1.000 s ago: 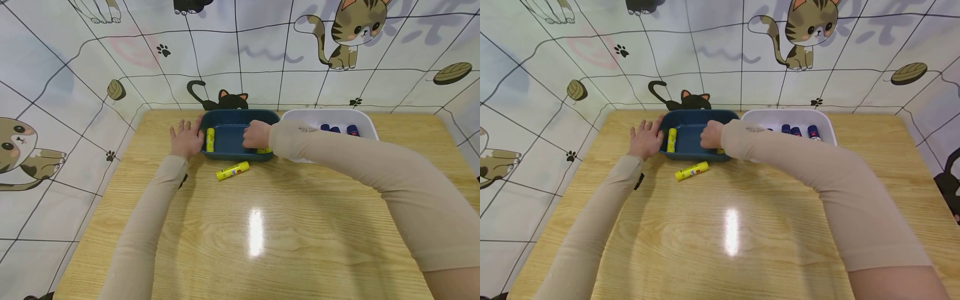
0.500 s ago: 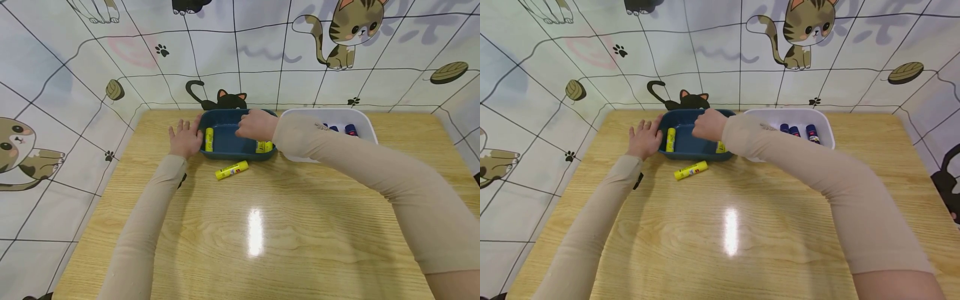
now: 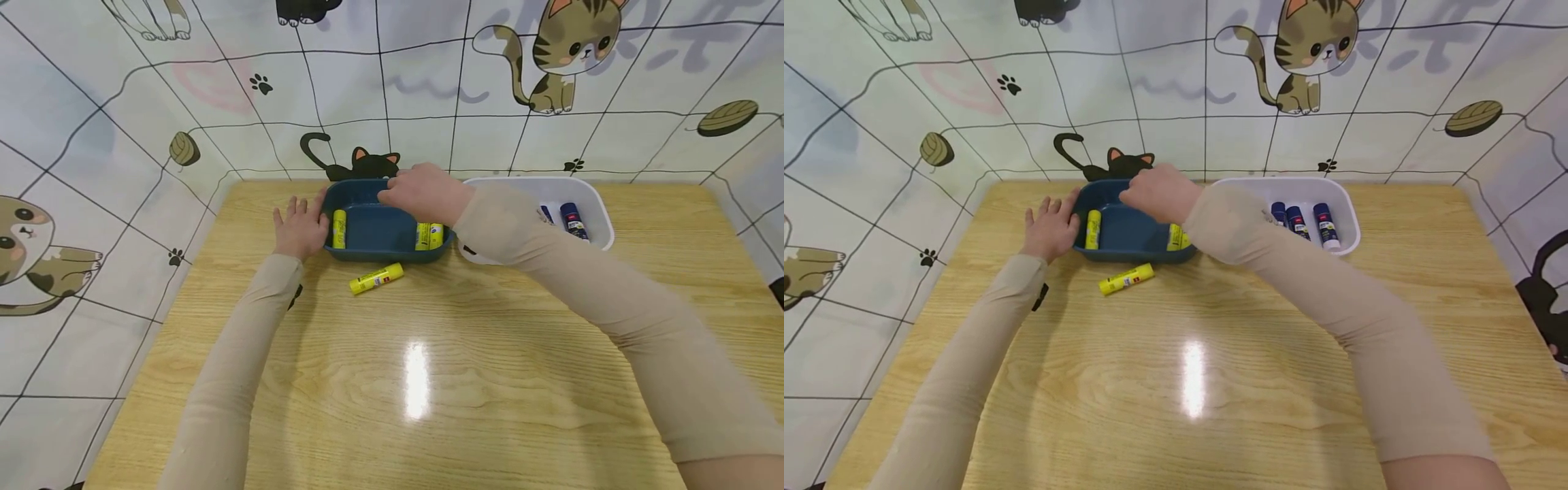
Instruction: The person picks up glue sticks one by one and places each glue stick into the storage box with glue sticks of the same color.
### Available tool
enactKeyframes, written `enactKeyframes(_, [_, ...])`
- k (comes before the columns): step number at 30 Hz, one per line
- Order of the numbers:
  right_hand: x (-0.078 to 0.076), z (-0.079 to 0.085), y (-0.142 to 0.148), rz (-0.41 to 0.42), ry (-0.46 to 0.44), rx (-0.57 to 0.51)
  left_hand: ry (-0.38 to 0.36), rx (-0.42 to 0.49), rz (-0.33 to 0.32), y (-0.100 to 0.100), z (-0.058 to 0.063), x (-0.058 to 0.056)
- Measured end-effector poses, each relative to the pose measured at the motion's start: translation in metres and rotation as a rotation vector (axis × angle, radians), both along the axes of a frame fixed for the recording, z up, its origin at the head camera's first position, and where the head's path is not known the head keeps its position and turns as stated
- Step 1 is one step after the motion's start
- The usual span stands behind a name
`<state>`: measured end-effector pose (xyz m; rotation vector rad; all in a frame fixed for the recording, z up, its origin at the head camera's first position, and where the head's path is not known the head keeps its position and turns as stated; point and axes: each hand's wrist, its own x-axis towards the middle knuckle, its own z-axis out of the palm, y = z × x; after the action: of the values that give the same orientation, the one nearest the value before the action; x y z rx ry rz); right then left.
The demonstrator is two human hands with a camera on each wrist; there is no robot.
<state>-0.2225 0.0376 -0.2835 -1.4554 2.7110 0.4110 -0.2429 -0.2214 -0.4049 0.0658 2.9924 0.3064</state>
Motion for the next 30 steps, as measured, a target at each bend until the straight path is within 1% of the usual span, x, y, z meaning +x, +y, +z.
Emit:
enactKeyframes(4, [0.008,0.000,0.002,-0.025,-0.006,-0.079,0.000,0.004,0.002,-0.001,0.000,0.001])
enactKeyframes(9, [0.017,-0.006,-0.001,-0.038,0.015,-0.142,0.003,0.013,0.006,-0.003,-0.002,0.001])
enactKeyframes(13, [0.025,-0.014,-0.006,-0.018,0.027,-0.189,0.006,0.018,0.009,-0.003,-0.001,0.002])
enactKeyframes(17, [0.031,-0.027,-0.010,-0.002,0.021,-0.234,0.002,0.023,0.008,-0.002,0.000,0.003])
enactKeyframes(20, [0.035,-0.037,-0.014,-0.007,-0.027,-0.245,0.000,0.029,0.006,-0.001,0.000,0.003])
enactKeyframes(27, [0.041,-0.055,-0.021,-0.022,-0.198,-0.234,0.004,0.026,0.007,0.001,0.000,0.003])
enactKeyframes(30, [0.045,-0.063,-0.024,-0.018,-0.228,-0.242,0.002,0.024,0.007,0.001,0.000,0.002])
